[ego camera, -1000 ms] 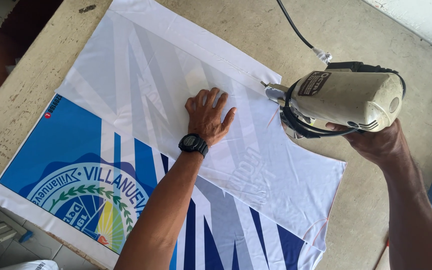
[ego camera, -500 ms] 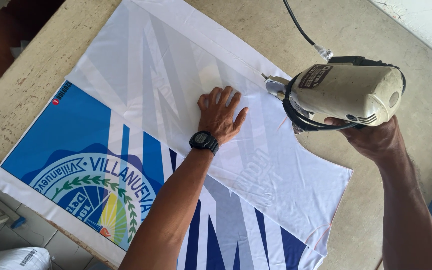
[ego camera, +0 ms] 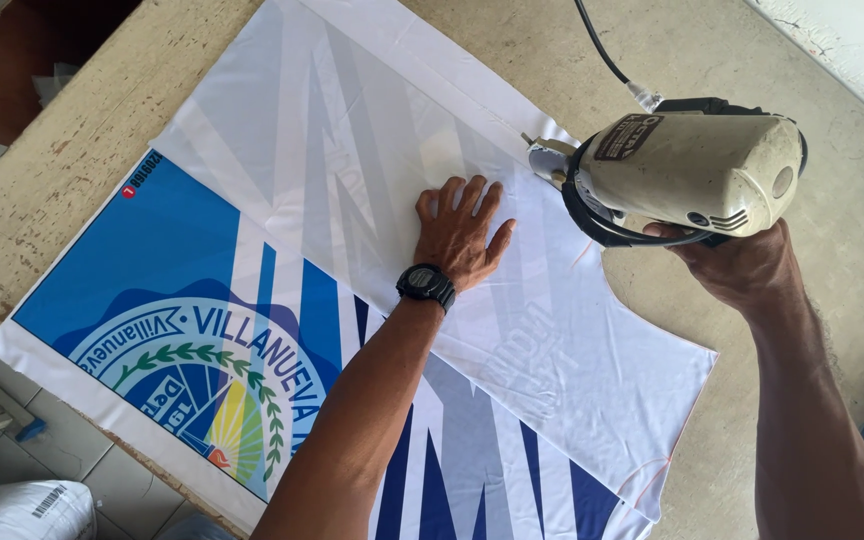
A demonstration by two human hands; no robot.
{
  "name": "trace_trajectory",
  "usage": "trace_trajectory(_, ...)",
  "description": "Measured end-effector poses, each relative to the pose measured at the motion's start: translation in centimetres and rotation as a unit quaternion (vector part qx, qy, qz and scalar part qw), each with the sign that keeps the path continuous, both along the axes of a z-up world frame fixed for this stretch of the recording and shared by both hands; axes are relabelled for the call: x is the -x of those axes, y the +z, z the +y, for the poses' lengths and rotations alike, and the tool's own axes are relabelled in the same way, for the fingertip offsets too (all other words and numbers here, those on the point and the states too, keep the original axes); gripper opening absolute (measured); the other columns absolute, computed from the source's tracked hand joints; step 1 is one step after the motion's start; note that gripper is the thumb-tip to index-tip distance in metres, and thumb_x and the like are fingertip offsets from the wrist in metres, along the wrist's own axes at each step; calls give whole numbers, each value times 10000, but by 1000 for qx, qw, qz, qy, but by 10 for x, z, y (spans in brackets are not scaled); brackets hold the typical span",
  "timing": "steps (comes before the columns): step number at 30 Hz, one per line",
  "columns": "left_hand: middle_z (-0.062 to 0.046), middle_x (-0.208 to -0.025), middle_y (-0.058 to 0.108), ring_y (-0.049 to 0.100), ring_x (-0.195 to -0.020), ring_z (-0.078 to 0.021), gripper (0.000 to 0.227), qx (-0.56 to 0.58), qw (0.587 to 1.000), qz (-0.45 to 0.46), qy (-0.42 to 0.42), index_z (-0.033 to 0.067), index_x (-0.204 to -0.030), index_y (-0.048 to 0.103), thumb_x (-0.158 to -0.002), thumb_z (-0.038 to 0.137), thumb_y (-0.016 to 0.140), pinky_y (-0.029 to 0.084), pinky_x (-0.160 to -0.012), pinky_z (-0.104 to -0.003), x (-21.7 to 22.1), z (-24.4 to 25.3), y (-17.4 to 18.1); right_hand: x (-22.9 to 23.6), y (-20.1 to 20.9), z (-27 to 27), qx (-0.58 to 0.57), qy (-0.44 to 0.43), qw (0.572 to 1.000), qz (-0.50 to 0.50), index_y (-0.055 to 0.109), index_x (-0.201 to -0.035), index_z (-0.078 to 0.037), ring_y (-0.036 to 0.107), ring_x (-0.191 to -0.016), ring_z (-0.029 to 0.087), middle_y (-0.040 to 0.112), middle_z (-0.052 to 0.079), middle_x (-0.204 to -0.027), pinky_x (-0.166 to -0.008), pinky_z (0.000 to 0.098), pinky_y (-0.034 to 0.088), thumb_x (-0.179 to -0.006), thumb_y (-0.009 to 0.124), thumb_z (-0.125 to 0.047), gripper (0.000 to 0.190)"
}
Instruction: The person marks a white banner with a red marker using a wooden ruler and a curved wooden template. They then use an electric jigsaw to cut along the marked lines on the banner. Finally, the person removes the cut piece and opens a drawer beneath the workbench.
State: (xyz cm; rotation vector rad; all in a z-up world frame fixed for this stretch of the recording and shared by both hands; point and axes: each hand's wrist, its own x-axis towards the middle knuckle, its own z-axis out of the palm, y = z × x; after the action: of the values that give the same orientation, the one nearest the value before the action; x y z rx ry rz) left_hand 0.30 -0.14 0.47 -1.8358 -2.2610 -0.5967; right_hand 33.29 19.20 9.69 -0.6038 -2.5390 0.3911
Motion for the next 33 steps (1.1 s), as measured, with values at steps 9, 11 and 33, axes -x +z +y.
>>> trace_trajectory(9,-53,-1475,587,561,-1314,-298,543,-3,1000,-3,9,194,-1448,598,-1052,565,626,411,-1038,-547,-1,0,0,20,-12,12,-15,22,1000,7,817,-1227,-61,728,-1058,256,785,57,-1159,-913,426,627,-1005,1018,-136,310)
trace_trajectory(11,-56,-1487,579,557,-1325,-300,551,3,1000,-6,11,194,-1456,593,-1053,569,618,411,-1044,-549,-1,1,1,27,-13,12,-91,42,995,-2,871,-1221,-111,746,-1030,253,800,17,-1135,-856,427,635,-1023,1040,-133,262)
trace_trajectory(33,-70,-1475,574,583,-1294,-291,593,-28,999,-13,23,158,-1453,586,-1028,567,644,445,-1052,-538,-1,-1,4,117,9,7,110,-6,994,27,799,-1163,12,733,-1069,217,802,118,-1174,-929,365,605,-998,1022,-149,321)
